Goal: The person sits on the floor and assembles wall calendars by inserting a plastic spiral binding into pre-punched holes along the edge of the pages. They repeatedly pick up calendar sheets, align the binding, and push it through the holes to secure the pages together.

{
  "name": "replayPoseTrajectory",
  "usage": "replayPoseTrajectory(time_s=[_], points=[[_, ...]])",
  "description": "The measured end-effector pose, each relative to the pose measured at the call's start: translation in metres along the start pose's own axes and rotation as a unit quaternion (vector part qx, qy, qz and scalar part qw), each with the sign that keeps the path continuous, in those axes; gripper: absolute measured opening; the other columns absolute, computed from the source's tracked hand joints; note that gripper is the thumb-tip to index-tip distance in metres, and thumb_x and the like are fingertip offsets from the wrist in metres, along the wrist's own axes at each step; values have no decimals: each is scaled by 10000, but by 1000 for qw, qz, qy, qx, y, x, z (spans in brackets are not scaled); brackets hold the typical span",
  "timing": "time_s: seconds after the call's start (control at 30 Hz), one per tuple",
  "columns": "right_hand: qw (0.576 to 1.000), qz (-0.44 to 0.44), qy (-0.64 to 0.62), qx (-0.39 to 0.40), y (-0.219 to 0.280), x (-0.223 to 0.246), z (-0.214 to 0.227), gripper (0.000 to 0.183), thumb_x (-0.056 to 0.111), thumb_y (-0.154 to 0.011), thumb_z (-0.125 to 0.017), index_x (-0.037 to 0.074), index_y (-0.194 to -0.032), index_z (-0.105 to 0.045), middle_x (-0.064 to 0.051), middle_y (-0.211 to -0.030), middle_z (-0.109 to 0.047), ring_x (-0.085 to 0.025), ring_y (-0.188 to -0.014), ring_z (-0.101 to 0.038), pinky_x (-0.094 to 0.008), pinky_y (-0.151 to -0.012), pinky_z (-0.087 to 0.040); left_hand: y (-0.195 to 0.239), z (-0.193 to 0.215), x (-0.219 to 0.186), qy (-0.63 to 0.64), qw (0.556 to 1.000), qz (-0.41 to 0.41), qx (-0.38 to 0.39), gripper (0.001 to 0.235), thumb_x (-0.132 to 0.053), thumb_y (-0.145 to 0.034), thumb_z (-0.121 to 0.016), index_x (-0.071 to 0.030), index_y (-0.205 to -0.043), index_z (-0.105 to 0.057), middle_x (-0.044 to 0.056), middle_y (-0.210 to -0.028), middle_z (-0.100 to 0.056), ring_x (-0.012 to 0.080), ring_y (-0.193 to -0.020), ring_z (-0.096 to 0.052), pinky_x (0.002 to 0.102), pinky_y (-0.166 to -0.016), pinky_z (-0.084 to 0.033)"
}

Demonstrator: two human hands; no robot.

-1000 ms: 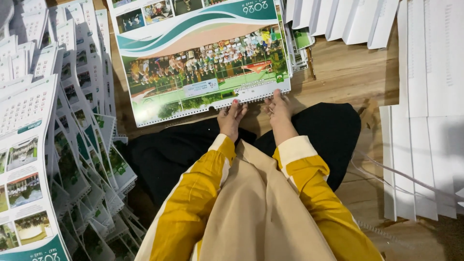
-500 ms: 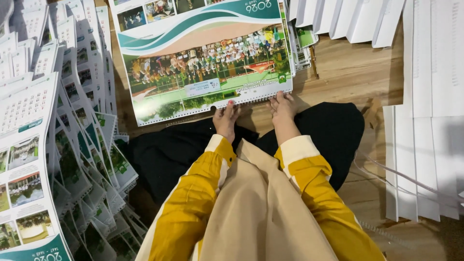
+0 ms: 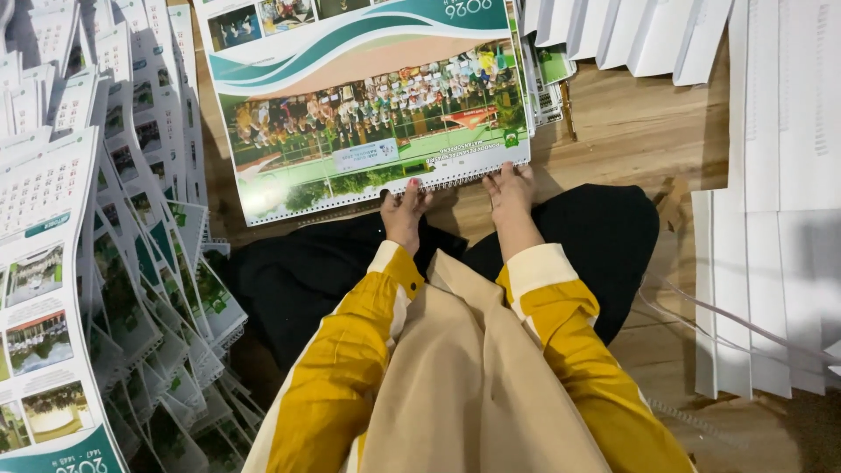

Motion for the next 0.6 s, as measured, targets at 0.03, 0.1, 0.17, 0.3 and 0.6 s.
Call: replayPoseTrajectory(time_s=[0.03, 0.1, 0.17, 0.3, 0.6], points=[[1000, 1, -1, 1, 2, 2, -2, 148, 193, -904, -496, 183, -987, -374, -46, -932, -391, -212, -857, -527, -313, -661, -617, -2, 0, 1, 0, 1000, -1, 1, 351, -191, -736, -772, 0, -932, -552, 66, -729, -476, 231, -654, -646, 319, -687, -598], [1000, -7, -11, -1, 7, 3, -3, 152, 201, -900, -516, 183, -996, -399, -64, -947, -442, -229, -861, -562, -310, -626, -604, -3, 2, 7, -2, 1000, 9, -13, 457, -197, -733, -777, 30, -1024, -508, 100, -765, -477, 259, -676, -647, 326, -695, -593], [1000, -9, -18, -2, -6, -4, 2, 179, 200, -892, -535, 184, -997, -391, -68, -930, -429, -252, -836, -558, -343, -605, -598, -8, 3, 10, 6, 999, 20, -33, 696, -192, -722, -789, 43, -1193, -334, 154, -918, -411, 248, -716, -631, 339, -721, -594], [999, -27, -20, -9, -7, -5, 1, 205, 211, -895, -533, 198, -1027, -377, -89, -936, -420, -290, -855, -553, -392, -605, -584, 7, -6, -5, 9, 997, 32, -63, 953, -171, -704, -796, 62, -1365, -152, 199, -1058, -323, 243, -765, -607, 360, -737, -593], [999, -8, -33, -16, -11, -3, 4, 247, 176, -894, -552, 180, -1096, -410, -131, -1020, -474, -294, -943, -552, -438, -719, -600, -3, 4, -5, 0, 999, -33, 9, 315, -86, -778, -716, 88, -946, -514, 158, -827, -560, 286, -777, -648, 385, -744, -578]])
Point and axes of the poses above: each hand's wrist, its own y-axis away from the middle knuckle, its own z-axis out of the back of the hand, x = y × z, the point moved 5 cm from there along -y, towards the middle knuckle
